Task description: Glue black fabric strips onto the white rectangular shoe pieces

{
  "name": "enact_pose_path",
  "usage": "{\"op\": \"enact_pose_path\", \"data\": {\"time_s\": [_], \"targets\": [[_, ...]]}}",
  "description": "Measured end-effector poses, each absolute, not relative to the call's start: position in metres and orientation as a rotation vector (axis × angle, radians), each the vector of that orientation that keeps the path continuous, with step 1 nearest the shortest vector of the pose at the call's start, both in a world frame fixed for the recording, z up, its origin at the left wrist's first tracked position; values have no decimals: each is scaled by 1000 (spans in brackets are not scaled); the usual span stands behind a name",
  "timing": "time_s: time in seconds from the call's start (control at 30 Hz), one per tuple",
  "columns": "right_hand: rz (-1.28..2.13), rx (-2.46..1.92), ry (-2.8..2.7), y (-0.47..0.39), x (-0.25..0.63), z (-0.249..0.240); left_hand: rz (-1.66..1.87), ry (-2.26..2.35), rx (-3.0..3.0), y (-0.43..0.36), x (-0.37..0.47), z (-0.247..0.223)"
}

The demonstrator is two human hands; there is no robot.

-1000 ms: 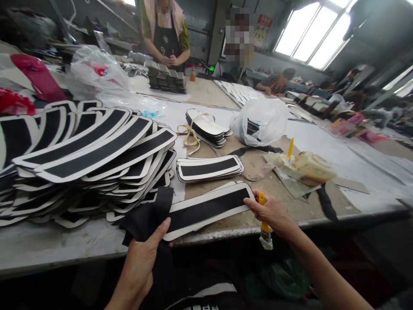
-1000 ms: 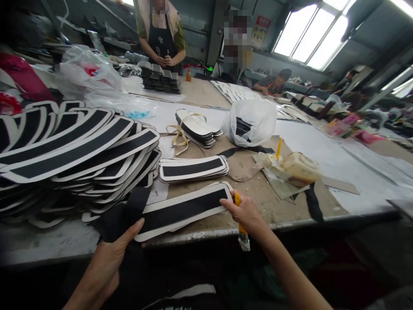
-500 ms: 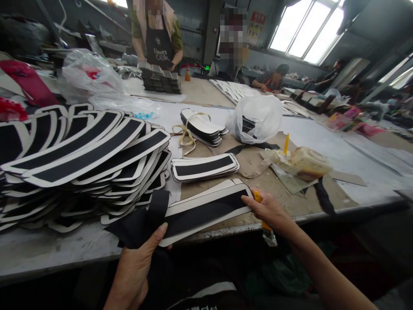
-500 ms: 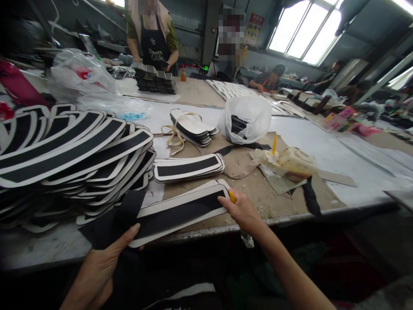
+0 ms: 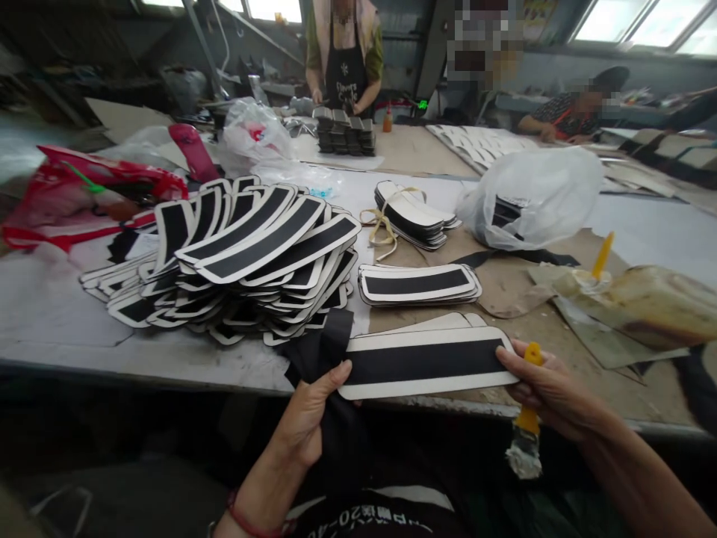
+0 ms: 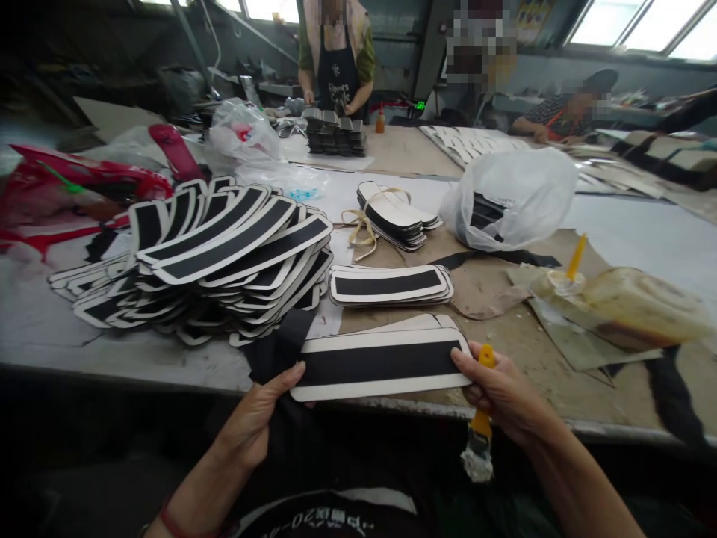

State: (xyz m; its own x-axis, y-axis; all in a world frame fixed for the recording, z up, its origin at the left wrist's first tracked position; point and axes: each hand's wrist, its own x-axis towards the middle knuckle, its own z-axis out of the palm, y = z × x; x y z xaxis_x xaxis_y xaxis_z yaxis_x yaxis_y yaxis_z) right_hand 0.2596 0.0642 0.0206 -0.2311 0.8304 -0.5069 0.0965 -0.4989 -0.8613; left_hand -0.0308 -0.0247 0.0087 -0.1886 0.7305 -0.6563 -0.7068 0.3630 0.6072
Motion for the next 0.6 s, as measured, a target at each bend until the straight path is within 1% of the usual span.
{"op": "enact_pose_path", "data": {"time_s": [0.1, 0.33, 0.5, 0.6], "targets": [[1779, -1520, -1103, 66, 259, 16, 1324, 1140, 65, -24, -34, 6], [1594, -1669, -1192, 71, 250, 14, 1314, 1167, 101, -22, -42, -1], [1573, -1650, -1215, 71, 238, 20, 1365, 1181, 154, -20, -41, 2], [1570, -1602, -1240, 74, 232, 21, 1368, 1269, 181, -18, -40, 3]]}}
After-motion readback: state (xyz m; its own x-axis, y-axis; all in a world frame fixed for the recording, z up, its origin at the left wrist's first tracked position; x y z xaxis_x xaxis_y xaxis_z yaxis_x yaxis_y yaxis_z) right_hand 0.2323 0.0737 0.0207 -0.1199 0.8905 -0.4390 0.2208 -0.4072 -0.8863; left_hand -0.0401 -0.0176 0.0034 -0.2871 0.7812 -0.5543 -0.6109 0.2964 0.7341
